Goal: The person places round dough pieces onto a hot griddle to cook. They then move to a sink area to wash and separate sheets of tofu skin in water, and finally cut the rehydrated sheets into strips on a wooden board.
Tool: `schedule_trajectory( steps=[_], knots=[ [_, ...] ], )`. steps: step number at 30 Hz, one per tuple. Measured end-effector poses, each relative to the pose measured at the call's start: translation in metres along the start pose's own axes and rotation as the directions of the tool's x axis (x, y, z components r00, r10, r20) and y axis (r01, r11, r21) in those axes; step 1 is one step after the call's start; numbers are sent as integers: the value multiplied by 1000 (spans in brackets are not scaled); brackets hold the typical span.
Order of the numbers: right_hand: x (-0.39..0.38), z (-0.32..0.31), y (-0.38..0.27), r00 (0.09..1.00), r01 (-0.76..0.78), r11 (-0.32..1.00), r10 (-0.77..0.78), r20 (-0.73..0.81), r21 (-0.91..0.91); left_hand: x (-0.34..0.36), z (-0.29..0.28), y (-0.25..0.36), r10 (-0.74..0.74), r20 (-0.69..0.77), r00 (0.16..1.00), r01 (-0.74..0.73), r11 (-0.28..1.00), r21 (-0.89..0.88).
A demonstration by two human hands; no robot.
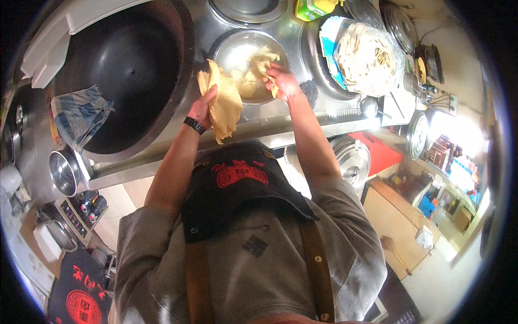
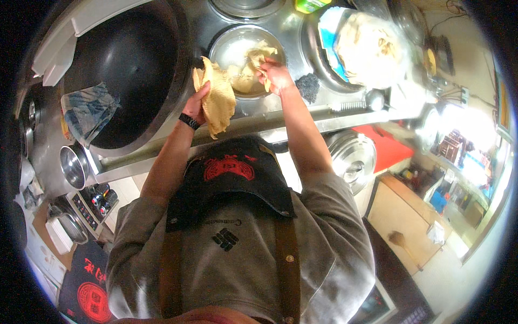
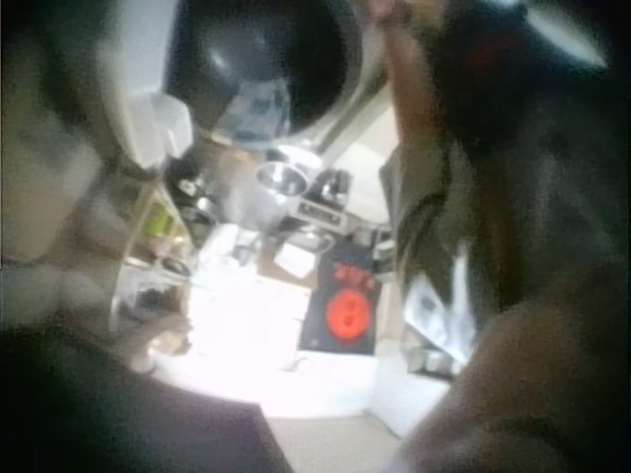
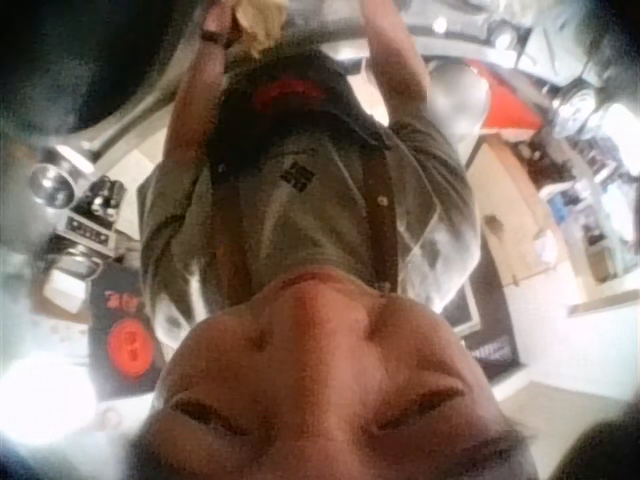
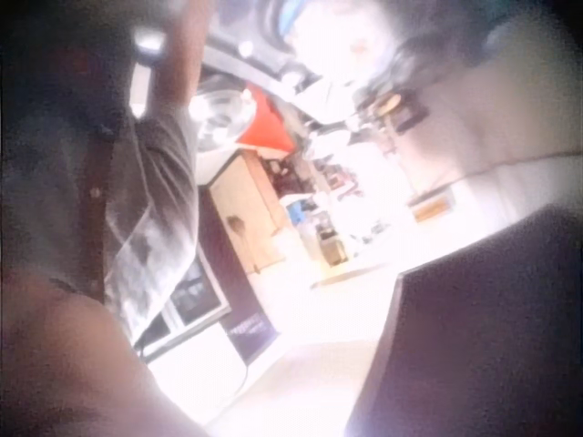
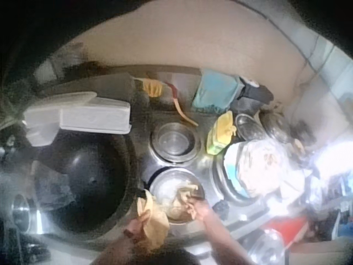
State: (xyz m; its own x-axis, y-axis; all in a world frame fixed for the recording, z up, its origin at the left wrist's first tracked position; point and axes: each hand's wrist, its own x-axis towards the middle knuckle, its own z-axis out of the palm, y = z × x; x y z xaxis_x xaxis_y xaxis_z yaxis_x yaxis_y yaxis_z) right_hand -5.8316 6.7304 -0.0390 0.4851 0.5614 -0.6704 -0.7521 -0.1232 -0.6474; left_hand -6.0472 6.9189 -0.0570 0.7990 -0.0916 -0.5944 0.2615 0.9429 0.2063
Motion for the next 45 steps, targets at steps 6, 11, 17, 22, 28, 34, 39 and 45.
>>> schedule_trajectory(
  steps=[6,11,17,22,28,34,39,45],
  knots=[
    [-64,88,11,865,356,-160,-315,390,-921,16,17,-8,-10,4,1000,10,1000,24],
    [-98,126,69,721,410,-510,-326,611,-756,12,32,-8,88,89,992,-75,988,-136],
    [-98,105,29,855,451,141,-350,382,-881,3,-17,-1,-65,131,989,82,989,-122],
    [2,34,58,939,54,-157,-327,104,-986,-11,-16,12,11,-33,999,-13,999,-39],
    [51,34,68,987,-126,-144,-121,-109,-982,-10,-14,17,10,-54,998,-12,999,-38],
    [2,23,6,724,389,156,-661,197,-908,-10,-10,18,3,-93,996,-3,1000,3],
    [9,8,-4,873,416,835,-477,-97,-360,-1,-5,12,-18,-73,997,16,999,-30],
    [-4,26,-24,994,86,993,-80,-77,80,-2,9,8,12,-56,998,-10,999,49]
  ],
)
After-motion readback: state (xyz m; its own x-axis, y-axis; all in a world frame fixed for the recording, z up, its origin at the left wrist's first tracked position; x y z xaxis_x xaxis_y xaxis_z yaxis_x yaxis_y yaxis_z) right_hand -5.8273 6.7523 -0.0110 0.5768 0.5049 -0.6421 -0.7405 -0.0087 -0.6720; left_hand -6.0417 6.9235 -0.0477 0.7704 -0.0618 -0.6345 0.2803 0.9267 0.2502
